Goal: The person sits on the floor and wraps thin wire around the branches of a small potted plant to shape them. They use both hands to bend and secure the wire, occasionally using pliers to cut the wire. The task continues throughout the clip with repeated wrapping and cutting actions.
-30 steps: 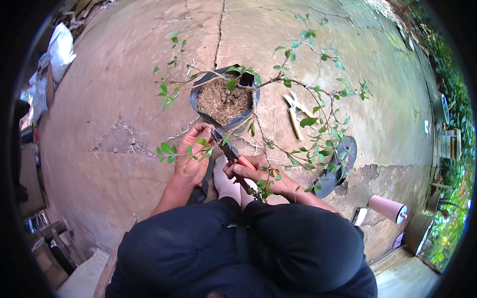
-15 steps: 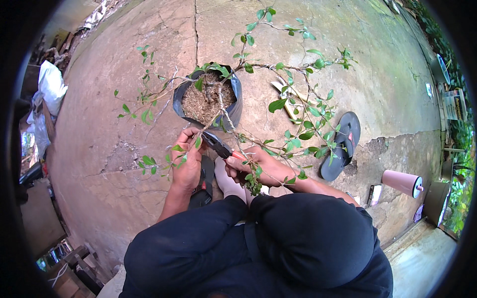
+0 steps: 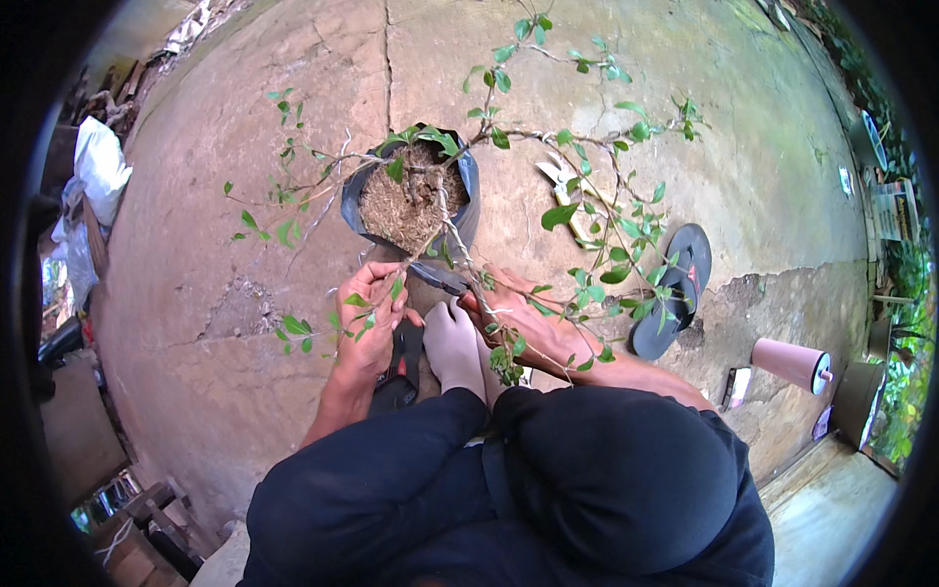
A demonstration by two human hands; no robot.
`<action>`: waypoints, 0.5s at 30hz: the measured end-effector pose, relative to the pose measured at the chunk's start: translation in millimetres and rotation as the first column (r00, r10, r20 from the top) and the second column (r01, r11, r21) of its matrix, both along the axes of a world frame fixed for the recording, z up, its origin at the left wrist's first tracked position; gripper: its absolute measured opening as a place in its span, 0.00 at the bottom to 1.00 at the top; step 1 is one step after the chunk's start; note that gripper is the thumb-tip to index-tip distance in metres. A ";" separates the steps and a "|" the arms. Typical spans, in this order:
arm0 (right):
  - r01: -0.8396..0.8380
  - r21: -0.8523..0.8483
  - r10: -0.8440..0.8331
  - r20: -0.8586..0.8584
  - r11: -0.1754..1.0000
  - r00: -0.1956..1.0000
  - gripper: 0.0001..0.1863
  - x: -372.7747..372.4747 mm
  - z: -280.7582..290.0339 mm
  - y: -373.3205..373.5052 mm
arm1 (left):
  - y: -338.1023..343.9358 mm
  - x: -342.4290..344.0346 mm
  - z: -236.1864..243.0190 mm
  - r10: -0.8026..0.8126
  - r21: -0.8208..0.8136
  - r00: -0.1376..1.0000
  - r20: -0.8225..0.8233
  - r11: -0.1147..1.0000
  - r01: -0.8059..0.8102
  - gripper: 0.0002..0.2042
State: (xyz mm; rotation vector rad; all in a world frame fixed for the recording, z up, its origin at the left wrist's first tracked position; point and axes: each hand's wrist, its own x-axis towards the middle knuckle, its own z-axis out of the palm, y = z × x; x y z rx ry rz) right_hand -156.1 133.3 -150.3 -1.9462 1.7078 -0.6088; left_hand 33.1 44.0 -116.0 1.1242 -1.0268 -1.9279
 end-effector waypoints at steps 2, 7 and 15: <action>0.011 0.053 -0.010 -0.022 0.999 1.000 0.10 -4.7 -2.1 -0.3 | -2.8 1.7 0.6 0.009 0.014 0.998 0.062 1.000 -0.010 0.11; -0.119 0.408 -0.153 0.574 0.905 0.805 0.15 -6.6 16.8 -1.0 | -7.7 8.4 3.6 0.044 -0.046 0.993 0.110 0.998 -0.039 0.10; -0.465 0.544 -0.412 0.837 0.699 0.359 0.23 -7.8 43.9 -2.5 | -11.9 9.1 13.2 0.156 -0.623 0.936 0.314 0.778 0.080 0.04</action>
